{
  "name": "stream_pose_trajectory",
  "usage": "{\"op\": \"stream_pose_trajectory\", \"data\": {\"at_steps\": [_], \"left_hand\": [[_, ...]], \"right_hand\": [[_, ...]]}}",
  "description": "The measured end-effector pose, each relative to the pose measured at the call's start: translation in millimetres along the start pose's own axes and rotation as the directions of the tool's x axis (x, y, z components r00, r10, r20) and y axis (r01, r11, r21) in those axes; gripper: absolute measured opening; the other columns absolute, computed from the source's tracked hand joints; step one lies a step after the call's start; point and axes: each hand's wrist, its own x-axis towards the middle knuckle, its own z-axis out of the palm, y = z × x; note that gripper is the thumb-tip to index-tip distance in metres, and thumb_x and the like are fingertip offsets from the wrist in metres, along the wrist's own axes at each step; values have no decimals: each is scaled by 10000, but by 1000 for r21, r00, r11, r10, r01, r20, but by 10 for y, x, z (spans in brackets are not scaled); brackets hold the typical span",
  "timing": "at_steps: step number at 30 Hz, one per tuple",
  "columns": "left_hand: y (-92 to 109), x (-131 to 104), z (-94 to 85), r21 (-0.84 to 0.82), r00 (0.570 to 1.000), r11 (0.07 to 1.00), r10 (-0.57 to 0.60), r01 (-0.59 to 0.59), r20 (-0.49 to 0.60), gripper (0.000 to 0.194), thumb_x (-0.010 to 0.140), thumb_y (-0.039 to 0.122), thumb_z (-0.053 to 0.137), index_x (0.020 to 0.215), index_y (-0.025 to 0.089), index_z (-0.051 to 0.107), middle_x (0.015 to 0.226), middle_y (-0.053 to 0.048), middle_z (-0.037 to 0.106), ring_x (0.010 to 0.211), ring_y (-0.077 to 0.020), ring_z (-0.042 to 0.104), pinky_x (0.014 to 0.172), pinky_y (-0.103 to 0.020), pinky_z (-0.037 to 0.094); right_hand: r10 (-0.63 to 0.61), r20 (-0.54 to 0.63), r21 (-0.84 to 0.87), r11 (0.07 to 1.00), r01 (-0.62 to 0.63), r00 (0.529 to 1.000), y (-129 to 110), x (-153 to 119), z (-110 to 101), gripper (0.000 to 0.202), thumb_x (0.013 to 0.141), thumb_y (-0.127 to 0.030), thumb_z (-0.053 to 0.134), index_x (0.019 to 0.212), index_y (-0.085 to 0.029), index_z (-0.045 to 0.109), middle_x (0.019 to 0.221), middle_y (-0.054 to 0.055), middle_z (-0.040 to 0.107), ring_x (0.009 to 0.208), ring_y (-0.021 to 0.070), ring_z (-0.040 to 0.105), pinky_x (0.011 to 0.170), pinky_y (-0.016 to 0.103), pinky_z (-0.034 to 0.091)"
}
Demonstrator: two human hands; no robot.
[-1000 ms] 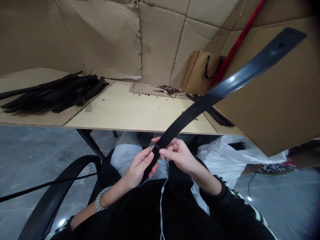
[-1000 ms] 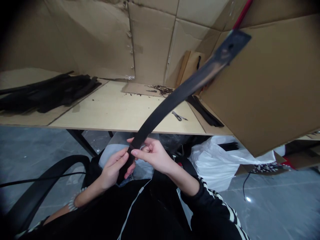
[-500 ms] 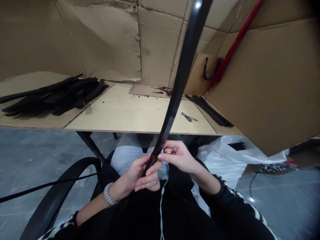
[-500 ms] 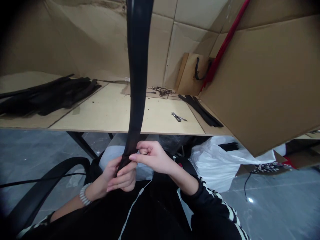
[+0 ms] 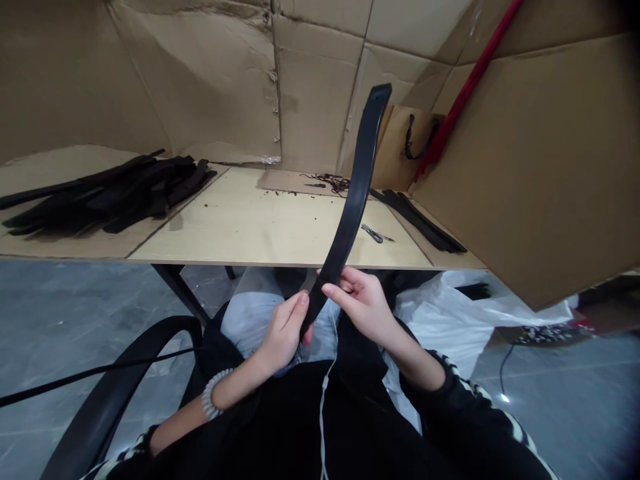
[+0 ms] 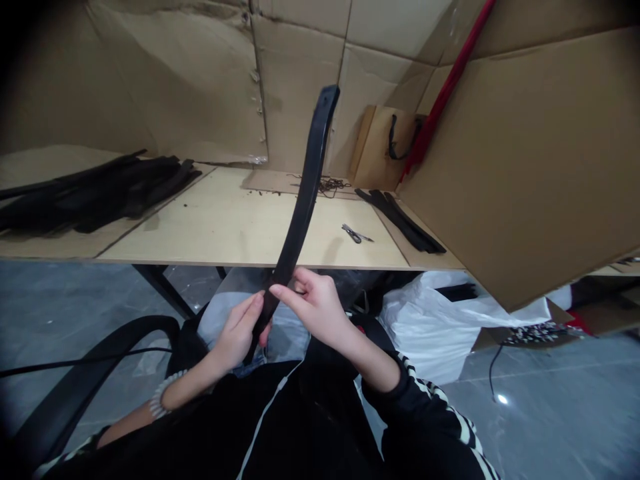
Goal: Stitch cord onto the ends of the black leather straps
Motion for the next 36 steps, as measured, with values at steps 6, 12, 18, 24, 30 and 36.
{"op": "stream_pose_trajectory", "data": {"at_steps": [6, 12, 18, 24, 30, 36], "left_hand": [[-19, -6, -7, -410, 914, 872, -93, 266, 395, 506, 913, 591, 436, 591, 201, 423, 300, 43, 357, 290, -84, 245, 462, -275, 249], [36, 63, -89, -422, 763, 792, -84, 441, 641, 604, 888, 714, 336, 590, 196, 425, 302, 56, 334, 255, -75, 253, 435, -258, 270], [123, 84, -32, 99, 999, 994, 35, -35, 2, 579, 910, 655, 433, 718, 149, 641, 670, -68, 675, 681, -182, 632, 698, -292, 470], [72, 53, -4, -320, 905, 883, -220, 343, 363, 484, 961, 581, 379, 700, 187, 482, 321, 46, 431, 274, -99, 350, 447, -242, 364], [57, 119, -63, -354, 712, 791, -142, 499, 688, 591, 935, 686, 223, 706, 202, 472, 306, 77, 326, 227, -87, 228, 387, -245, 318], [46, 107, 30, 6, 997, 999, -53, 53, 57, 467, 869, 587, 572, 720, 145, 586, 597, -12, 591, 519, -118, 541, 513, -237, 411]], "right_hand": [[-46, 247, 256, 966, -19, 968, 14, 48, -55, 296, 820, -340, 726, 1038, -143, 690, 567, -84, 290, 511, 64, 213, 487, 229, 194], [-12, 170, 336, 941, -46, 985, 43, 25, -20, 205, 825, -336, 705, 863, -138, 666, 560, -98, 185, 496, 52, 158, 455, 210, 161], [11, -147, 91, 996, 2, 989, -30, -25, 12, 261, 808, -356, 714, 709, -151, 586, 540, -95, 209, 493, 55, 183, 444, 217, 182], [-23, 178, 247, 969, -22, 984, 9, 87, -81, 320, 780, -352, 752, 1012, -146, 676, 573, -80, 341, 503, 57, 246, 465, 212, 212], [56, 114, 308, 947, -89, 992, 85, 130, -77, 313, 742, -430, 758, 791, -141, 647, 517, -91, 321, 476, 48, 228, 446, 209, 190], [67, -55, 227, 972, -53, 996, -5, 86, -21, 286, 772, -378, 737, 924, -141, 689, 548, -72, 392, 487, 61, 262, 456, 216, 250]]}}
